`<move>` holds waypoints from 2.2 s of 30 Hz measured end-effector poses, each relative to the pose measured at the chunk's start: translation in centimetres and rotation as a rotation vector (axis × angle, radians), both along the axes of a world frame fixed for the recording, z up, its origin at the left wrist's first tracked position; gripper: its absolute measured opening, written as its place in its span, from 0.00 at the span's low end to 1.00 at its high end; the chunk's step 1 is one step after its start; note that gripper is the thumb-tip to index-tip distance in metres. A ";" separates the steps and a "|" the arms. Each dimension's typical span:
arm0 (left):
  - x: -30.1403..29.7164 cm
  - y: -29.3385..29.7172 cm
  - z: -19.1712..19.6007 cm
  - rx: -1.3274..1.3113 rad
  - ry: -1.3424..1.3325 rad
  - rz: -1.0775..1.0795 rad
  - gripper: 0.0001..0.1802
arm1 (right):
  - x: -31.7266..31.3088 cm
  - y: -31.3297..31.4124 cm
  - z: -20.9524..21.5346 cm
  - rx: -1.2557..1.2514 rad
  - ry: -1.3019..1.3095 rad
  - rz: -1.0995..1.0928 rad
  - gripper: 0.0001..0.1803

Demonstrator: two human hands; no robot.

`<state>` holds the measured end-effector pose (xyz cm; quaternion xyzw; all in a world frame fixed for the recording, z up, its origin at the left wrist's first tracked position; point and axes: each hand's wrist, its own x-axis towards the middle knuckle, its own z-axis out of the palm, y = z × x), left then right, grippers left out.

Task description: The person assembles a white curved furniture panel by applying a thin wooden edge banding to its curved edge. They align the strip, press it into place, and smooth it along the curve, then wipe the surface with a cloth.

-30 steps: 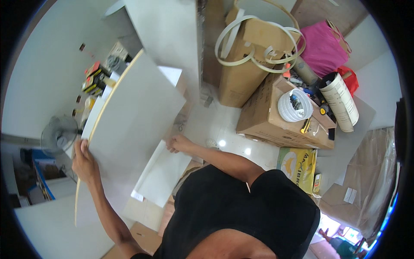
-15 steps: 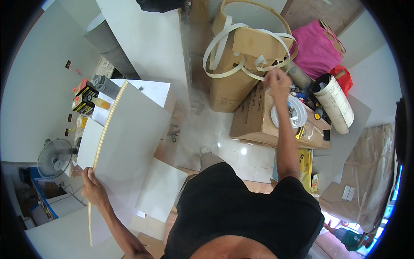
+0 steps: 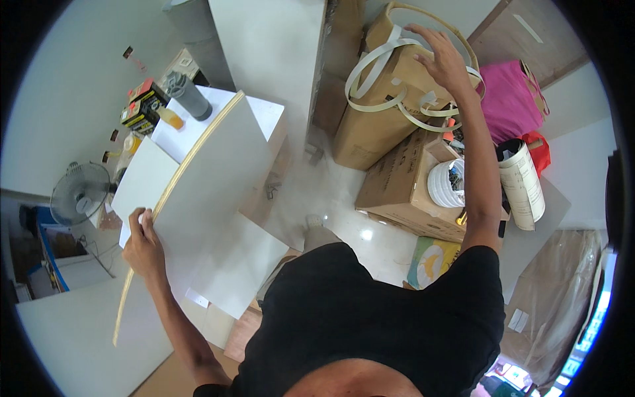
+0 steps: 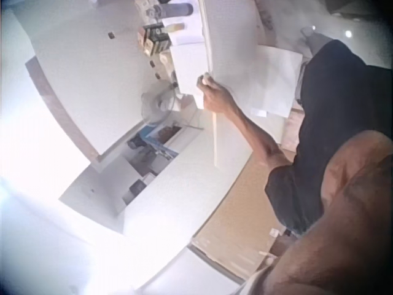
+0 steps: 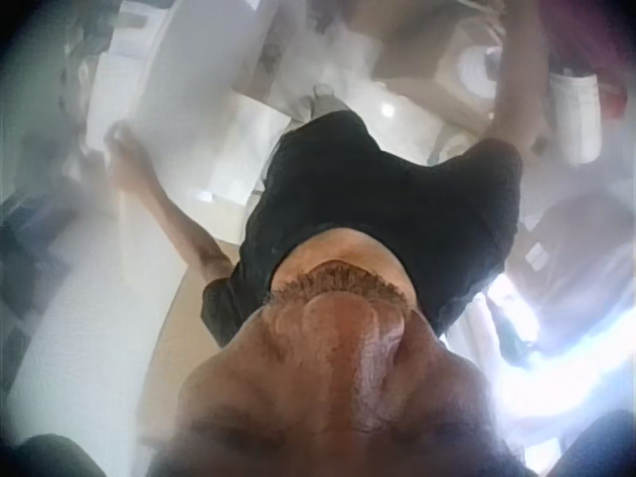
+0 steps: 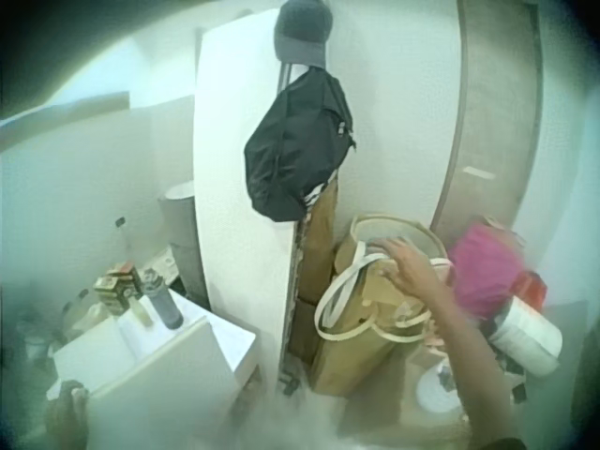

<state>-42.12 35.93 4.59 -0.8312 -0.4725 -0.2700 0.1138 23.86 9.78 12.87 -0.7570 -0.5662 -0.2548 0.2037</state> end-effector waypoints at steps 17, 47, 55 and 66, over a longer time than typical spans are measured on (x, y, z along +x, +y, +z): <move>-1.1 -0.8 0.9 -0.490 -0.789 -0.084 0.15 | 4.8 4.6 1.2 -0.484 -0.011 -0.020 0.16; -2.2 -0.8 1.8 -0.544 -0.857 -0.067 0.09 | 8.8 4.0 17.4 0.267 -0.240 -0.133 0.12; -2.5 -0.8 1.7 -0.565 -0.863 -0.099 0.07 | -1.1 5.1 20.0 -0.618 0.061 0.110 0.16; -1.8 -1.0 2.0 -0.575 -0.957 -0.133 0.20 | -15.7 3.8 0.1 -1.098 0.403 0.564 0.23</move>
